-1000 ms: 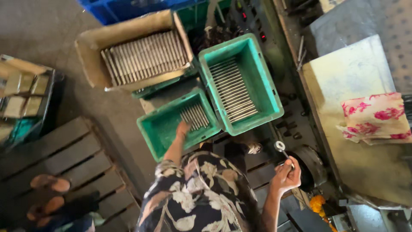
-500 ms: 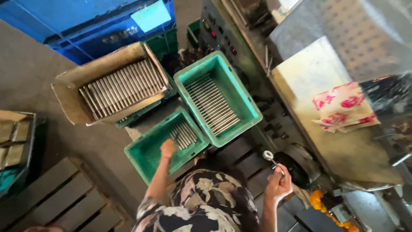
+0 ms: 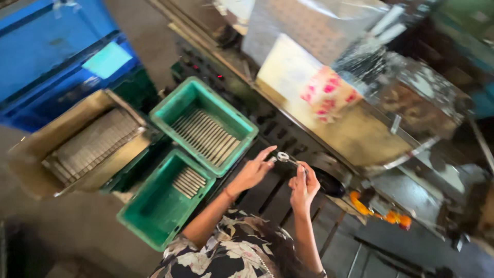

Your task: The person repeatedly picks up metal rods from a green crate, inserts them into a grinding machine, and operates a lever to process them. After each cycle, the person removes the rod and places it back into the crate. The process is repeated for multiple rods.

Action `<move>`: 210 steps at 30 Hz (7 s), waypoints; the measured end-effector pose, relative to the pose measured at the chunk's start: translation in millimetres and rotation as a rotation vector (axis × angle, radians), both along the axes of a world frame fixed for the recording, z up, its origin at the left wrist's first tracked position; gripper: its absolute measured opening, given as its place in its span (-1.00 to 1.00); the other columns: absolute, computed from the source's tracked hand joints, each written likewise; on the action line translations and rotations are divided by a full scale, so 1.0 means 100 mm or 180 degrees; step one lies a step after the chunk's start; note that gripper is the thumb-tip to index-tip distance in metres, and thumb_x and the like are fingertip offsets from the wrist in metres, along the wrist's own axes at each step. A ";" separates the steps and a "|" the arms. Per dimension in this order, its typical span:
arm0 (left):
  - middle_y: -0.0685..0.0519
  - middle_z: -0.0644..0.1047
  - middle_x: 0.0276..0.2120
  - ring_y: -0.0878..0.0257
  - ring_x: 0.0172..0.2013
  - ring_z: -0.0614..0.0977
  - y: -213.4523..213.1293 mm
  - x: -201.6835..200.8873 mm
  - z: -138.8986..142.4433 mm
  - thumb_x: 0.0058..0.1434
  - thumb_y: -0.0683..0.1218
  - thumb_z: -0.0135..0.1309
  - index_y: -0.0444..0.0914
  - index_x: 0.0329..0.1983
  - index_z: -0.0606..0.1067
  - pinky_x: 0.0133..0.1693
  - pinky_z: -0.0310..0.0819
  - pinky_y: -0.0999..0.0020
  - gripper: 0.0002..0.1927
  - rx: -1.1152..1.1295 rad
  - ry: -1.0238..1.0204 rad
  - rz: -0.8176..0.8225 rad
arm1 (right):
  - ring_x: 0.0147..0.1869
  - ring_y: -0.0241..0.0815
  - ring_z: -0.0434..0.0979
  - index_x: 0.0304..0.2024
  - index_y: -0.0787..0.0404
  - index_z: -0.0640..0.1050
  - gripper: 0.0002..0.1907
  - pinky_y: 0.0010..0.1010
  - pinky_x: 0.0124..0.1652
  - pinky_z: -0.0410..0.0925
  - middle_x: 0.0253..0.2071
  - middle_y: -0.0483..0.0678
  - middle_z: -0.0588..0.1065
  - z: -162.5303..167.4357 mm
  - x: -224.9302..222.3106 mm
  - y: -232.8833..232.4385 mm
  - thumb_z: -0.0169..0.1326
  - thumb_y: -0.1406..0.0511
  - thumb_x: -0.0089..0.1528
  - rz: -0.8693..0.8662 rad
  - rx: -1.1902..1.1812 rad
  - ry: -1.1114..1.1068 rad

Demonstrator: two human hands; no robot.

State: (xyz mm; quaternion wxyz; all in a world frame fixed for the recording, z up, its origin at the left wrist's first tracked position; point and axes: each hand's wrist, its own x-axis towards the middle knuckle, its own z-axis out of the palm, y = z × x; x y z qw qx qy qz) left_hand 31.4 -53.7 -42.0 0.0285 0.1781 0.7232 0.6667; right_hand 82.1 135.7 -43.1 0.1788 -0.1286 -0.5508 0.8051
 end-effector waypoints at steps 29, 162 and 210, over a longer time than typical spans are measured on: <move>0.26 0.26 -0.62 0.50 -0.69 0.17 2.10 1.19 0.52 0.22 -0.05 0.30 -0.15 -0.29 0.44 -0.67 -0.11 0.52 -0.77 0.0823 -0.2728 -0.1843 | -0.60 -0.16 0.41 -0.12 0.22 0.55 -0.87 -0.36 -0.50 0.30 -0.58 -0.01 0.41 0.16 1.92 2.05 0.10 0.28 0.37 -0.0078 0.3687 -0.0146; 0.04 0.28 0.26 -0.03 0.24 0.33 5.11 -5.61 0.22 0.15 -0.14 0.28 0.02 0.28 0.15 0.22 0.10 -0.48 -0.27 0.3543 -0.2335 0.0891 | 0.10 0.32 0.51 -0.03 0.31 0.55 -0.55 0.10 0.00 0.36 -0.02 0.20 0.52 0.12 -0.93 6.63 0.01 0.02 0.51 -0.2480 0.4603 -0.2430; 0.29 0.32 -0.62 0.50 -0.55 0.25 -0.07 -1.71 -0.10 0.26 -0.05 0.29 -0.22 -0.61 0.41 -0.53 0.08 0.46 -0.62 0.0876 -0.0679 0.1529 | -0.50 -0.45 0.20 -0.22 0.22 0.52 -0.69 -0.56 -0.47 0.12 -0.57 -0.25 0.28 -0.17 -1.95 -0.30 -0.11 0.18 0.47 0.1784 0.1325 -0.0013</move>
